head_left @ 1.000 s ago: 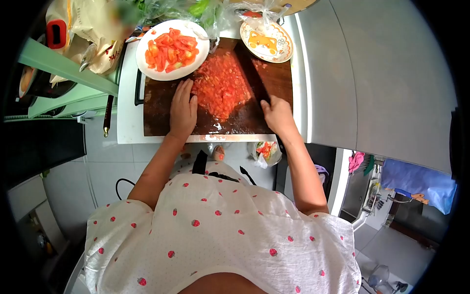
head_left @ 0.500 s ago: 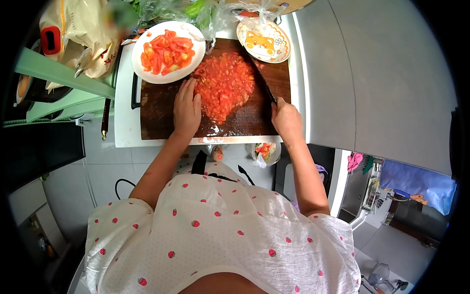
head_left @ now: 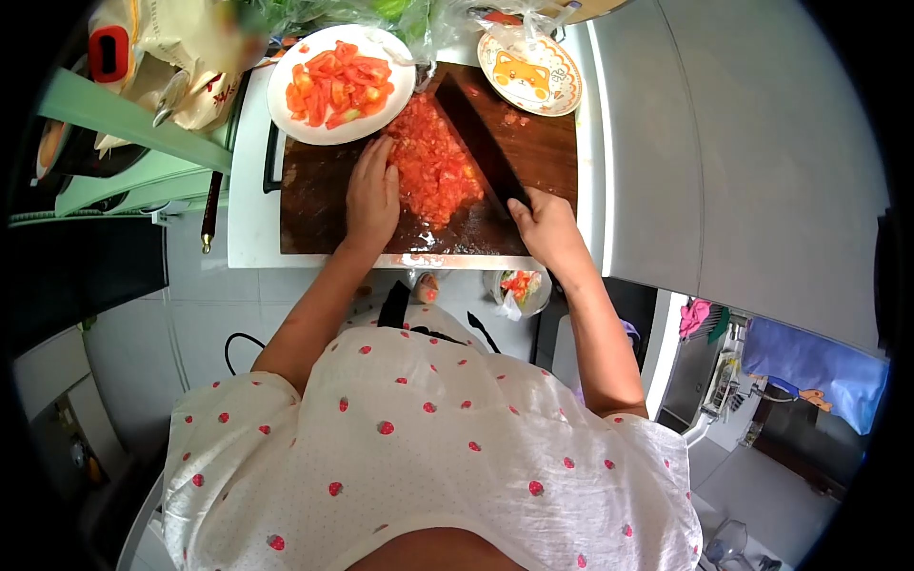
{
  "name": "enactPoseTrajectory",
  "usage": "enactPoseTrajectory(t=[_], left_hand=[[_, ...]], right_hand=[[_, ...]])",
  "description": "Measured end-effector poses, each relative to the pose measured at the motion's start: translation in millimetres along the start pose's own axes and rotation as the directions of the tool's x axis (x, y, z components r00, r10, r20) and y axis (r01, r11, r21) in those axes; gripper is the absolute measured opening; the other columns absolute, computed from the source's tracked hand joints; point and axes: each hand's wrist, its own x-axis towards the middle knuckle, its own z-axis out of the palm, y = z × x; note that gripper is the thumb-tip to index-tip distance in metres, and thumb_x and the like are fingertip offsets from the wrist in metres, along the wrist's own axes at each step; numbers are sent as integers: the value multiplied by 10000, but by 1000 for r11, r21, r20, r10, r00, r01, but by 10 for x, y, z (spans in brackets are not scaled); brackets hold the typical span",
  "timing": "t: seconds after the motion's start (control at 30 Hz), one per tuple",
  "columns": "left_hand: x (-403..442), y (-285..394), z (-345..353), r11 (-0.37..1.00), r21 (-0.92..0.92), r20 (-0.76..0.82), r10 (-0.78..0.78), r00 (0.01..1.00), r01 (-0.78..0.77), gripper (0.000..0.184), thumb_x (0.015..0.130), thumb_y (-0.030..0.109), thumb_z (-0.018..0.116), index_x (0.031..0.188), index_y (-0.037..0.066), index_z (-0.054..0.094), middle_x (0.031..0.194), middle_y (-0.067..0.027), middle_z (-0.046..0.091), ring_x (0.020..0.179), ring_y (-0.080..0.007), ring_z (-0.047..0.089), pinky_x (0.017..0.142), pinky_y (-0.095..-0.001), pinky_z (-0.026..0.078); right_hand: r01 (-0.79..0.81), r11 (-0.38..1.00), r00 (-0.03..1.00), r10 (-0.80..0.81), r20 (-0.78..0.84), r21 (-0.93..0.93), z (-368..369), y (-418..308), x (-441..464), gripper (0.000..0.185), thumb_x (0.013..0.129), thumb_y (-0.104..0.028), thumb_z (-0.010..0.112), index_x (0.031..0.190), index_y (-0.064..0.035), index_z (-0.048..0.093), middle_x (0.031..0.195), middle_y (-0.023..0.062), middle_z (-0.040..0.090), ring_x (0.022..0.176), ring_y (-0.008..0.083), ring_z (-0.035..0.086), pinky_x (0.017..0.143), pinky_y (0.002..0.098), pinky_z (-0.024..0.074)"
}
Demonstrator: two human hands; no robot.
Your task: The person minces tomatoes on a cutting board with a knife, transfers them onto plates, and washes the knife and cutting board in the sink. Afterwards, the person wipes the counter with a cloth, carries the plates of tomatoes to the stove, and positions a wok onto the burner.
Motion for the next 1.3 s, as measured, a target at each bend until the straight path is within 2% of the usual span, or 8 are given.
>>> enactPoseTrajectory(t=[0.27,0.47,0.67,0.8,0.93,1.03,1.17,1.3], left_hand=[[4,-2,-19,986,-152,-70,-80,994,69,341,917,108,369,1231,-9,437,1239,-164,462,1159,-273,438,984,-326,318],[-19,-13,-58,972,-202,-117,-142,983,116,337,912,106,367,1215,-21,443,1211,-181,470,1135,-296,451,966,-340,339],[-110,-18,-182,962,-219,-136,-196,971,163,325,926,110,363,1214,6,471,1210,-123,494,1130,-202,458,952,-283,337],[-165,-58,-221,968,-214,-180,-175,968,135,323,927,111,362,1210,6,475,1200,-118,505,1118,-199,467,948,-280,338],[-217,-81,-284,966,-203,-198,-203,959,163,325,928,111,355,1208,-1,475,1200,-117,508,1121,-200,465,958,-286,331],[-209,-51,-368,969,-184,-223,-206,953,166,327,928,112,350,1206,-4,475,1204,-115,507,1126,-201,463,964,-290,327],[-236,-99,-407,965,-219,-267,-199,943,142,322,919,105,349,1192,-4,479,1180,-138,502,1086,-253,481,938,-320,356],[-244,-136,-477,969,-186,-289,-213,933,164,327,922,108,342,1192,-19,477,1188,-136,506,1108,-238,471,960,-315,340]], right_hand=[[16,999,999,-15,34,-36,106,-60,-68,194,845,-139,530,883,48,563,647,265,489,594,413,463,587,370,426],[63,991,995,-53,89,-119,207,10,-52,188,832,-166,526,852,13,581,721,257,566,725,422,554,657,468,443],[129,965,988,-105,116,-227,213,-14,-110,180,826,-173,536,843,-2,587,687,248,565,698,409,562,640,463,452],[184,954,979,-157,127,-236,96,-103,-90,186,823,-191,540,803,-8,568,682,236,571,689,402,567,627,471,454],[254,913,966,-222,135,-320,205,-19,-92,186,821,-178,564,918,-22,600,664,218,560,668,389,559,607,429,445],[252,915,967,-223,126,-316,154,-108,-81,190,820,-203,546,774,-19,562,660,223,571,667,395,571,610,469,457],[267,897,962,-224,158,-353,174,-136,-140,190,817,-207,548,771,-24,565,662,216,576,663,389,576,613,468,460],[293,875,955,-255,148,-385,182,-105,-99,174,823,-185,554,884,-25,589,667,211,570,668,386,561,609,441,454]])
